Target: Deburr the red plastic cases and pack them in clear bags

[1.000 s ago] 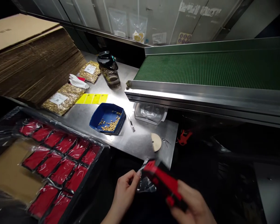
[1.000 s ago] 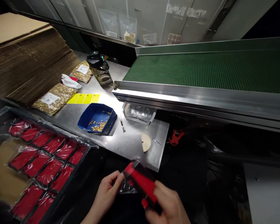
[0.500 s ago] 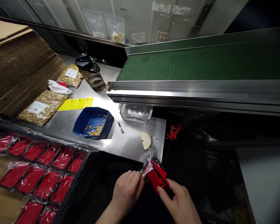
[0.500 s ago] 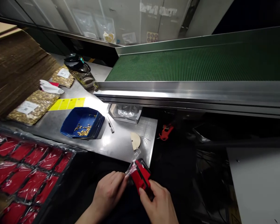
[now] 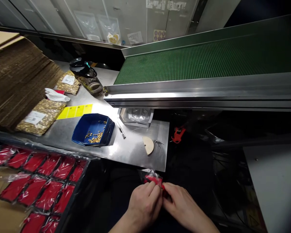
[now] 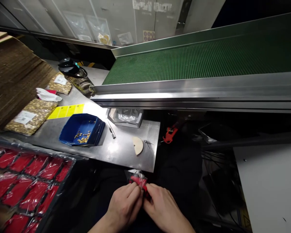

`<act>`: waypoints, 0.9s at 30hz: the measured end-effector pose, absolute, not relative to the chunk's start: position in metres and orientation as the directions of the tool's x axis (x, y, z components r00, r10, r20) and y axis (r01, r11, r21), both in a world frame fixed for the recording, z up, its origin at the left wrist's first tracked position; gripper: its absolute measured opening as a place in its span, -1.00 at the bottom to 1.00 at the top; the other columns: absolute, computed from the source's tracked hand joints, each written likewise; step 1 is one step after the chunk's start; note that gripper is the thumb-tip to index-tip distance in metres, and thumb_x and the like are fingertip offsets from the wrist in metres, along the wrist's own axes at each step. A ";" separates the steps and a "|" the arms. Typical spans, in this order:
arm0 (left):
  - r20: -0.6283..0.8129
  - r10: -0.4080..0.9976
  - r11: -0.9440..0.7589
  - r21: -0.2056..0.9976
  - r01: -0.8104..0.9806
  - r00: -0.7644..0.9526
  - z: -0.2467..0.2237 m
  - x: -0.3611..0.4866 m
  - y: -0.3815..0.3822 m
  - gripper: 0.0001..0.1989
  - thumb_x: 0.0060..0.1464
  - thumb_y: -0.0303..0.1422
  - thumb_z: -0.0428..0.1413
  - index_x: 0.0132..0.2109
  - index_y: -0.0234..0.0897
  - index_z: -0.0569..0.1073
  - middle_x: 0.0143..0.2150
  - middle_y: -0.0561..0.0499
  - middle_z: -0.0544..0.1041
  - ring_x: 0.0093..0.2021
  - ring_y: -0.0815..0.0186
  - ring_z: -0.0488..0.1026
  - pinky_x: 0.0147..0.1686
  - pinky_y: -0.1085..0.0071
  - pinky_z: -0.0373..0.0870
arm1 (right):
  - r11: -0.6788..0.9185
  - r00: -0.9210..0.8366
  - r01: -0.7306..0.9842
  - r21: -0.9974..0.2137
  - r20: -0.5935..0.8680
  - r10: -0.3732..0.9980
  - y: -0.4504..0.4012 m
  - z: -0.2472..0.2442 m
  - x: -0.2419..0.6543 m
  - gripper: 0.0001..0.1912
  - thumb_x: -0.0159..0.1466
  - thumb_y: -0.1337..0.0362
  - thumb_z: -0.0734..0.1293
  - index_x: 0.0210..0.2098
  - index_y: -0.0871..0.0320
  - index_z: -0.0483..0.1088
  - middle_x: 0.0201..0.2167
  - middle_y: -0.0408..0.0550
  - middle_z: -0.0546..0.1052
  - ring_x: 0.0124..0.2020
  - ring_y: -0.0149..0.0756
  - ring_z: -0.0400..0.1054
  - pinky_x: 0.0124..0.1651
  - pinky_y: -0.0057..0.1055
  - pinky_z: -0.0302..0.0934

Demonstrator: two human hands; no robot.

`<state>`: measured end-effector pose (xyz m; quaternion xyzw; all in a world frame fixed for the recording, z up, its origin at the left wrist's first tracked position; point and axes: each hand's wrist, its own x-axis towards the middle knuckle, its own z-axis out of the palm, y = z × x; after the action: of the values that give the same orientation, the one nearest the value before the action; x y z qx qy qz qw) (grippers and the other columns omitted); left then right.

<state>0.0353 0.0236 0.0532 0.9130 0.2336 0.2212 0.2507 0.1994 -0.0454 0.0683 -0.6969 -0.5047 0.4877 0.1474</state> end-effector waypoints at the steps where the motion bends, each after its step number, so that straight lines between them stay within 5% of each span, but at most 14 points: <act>1: 0.304 0.528 -0.770 0.566 0.295 0.793 0.053 0.037 0.022 -0.88 0.29 -0.50 -0.03 -0.24 -0.24 0.34 -0.40 0.00 0.46 -0.48 0.27 0.38 -0.49 0.33 0.26 | -0.434 -0.009 0.597 -0.675 -0.547 0.837 -0.045 0.068 0.199 -0.86 0.34 0.35 0.26 -0.25 0.06 0.46 -0.29 -0.16 0.60 -0.29 -0.27 0.49 -0.25 -0.43 0.14; 6: 0.268 0.491 -0.656 0.740 0.150 0.829 0.059 0.034 0.021 -0.84 0.28 -0.50 -0.05 -0.30 -0.22 0.30 -0.45 0.04 0.38 -0.50 0.31 0.30 -0.51 0.34 0.15 | -0.371 -0.030 0.731 -0.572 -0.571 0.820 -0.037 0.074 0.201 -0.80 0.44 0.33 0.21 -0.17 0.06 0.47 -0.22 -0.11 0.61 -0.24 -0.21 0.51 -0.25 -0.38 0.16; 9: -0.057 0.707 -0.179 0.950 0.256 0.705 0.063 0.023 0.030 -0.73 0.39 -0.37 -0.10 -0.34 -0.21 0.27 -0.46 0.09 0.28 -0.49 0.36 0.22 -0.47 0.40 0.16 | -0.292 -0.083 0.686 -0.667 -0.470 0.879 -0.036 0.078 0.205 -0.80 0.45 0.20 0.29 0.03 -0.06 0.46 0.04 -0.17 0.56 -0.10 -0.24 0.51 -0.12 -0.38 0.26; 12: -0.355 0.814 0.205 0.916 0.343 0.460 0.063 0.009 0.047 -0.61 0.42 -0.17 -0.10 -0.40 -0.20 0.22 -0.50 0.13 0.15 -0.51 0.37 0.12 -0.49 0.43 0.10 | -0.125 -0.070 0.732 -0.670 -0.257 0.964 -0.042 0.074 0.207 -0.63 0.39 0.28 0.38 0.17 -0.08 0.39 0.05 -0.14 0.55 -0.10 -0.19 0.48 -0.05 -0.29 0.29; 16: -0.453 0.767 0.004 0.712 0.702 0.455 0.064 -0.001 0.070 -0.62 0.34 -0.21 -0.01 -0.46 -0.22 0.19 -0.54 0.11 0.21 -0.50 0.35 0.19 -0.44 0.37 0.00 | 0.121 -0.044 0.750 -0.650 0.133 0.990 -0.049 0.075 0.206 -0.71 0.42 0.51 0.21 0.00 0.11 0.46 -0.27 -0.08 0.57 -0.27 -0.25 0.43 -0.18 -0.30 0.27; 19: -0.437 0.740 -0.178 0.607 0.775 0.512 0.072 -0.004 0.078 -0.65 0.31 -0.28 -0.01 -0.46 -0.22 0.16 -0.55 0.11 0.25 -0.52 0.35 0.21 -0.44 0.35 -0.04 | 0.248 -0.115 0.678 -0.692 0.234 0.965 -0.049 0.090 0.210 -0.71 0.39 0.54 0.23 -0.02 0.14 0.47 -0.22 -0.04 0.58 -0.23 -0.27 0.44 -0.19 -0.34 0.30; 23: -0.283 0.716 -0.169 0.816 0.552 0.638 0.093 -0.005 0.081 -0.62 0.41 -0.26 -0.07 -0.43 -0.22 0.26 -0.45 0.07 0.32 -0.39 0.32 0.31 -0.34 0.40 0.20 | 0.181 -0.035 0.640 -0.747 0.206 0.978 -0.043 0.105 0.213 -0.73 0.35 0.51 0.28 -0.13 0.07 0.54 0.21 0.07 0.41 0.08 -0.18 0.41 0.00 -0.32 0.36; 25: -0.182 0.665 -0.204 0.889 0.411 0.724 0.103 -0.003 0.082 -0.72 0.41 -0.29 -0.02 -0.30 -0.21 0.43 -0.17 -0.04 0.45 -0.08 0.22 0.40 -0.04 0.35 0.33 | 0.150 -0.031 0.578 -0.802 0.162 0.986 -0.037 0.106 0.208 -0.76 0.35 0.49 0.31 -0.19 0.05 0.55 0.32 0.04 0.31 0.13 -0.18 0.39 0.05 -0.33 0.37; 27: -0.120 0.600 -0.169 0.947 0.272 0.791 0.108 0.000 0.082 -0.81 0.39 -0.31 0.01 -0.18 -0.18 0.48 0.14 -0.10 0.38 0.22 0.12 0.30 0.24 0.22 0.24 | 0.147 -0.060 0.475 -0.868 0.134 0.989 -0.028 0.104 0.199 -0.77 0.36 0.48 0.30 -0.17 0.07 0.55 0.21 0.06 0.42 0.05 -0.23 0.45 0.03 -0.38 0.38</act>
<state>0.0000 0.0818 0.1084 0.7513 0.2902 0.1421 0.5755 0.1991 -0.0277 0.1037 -0.5639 -0.6492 0.3297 0.3897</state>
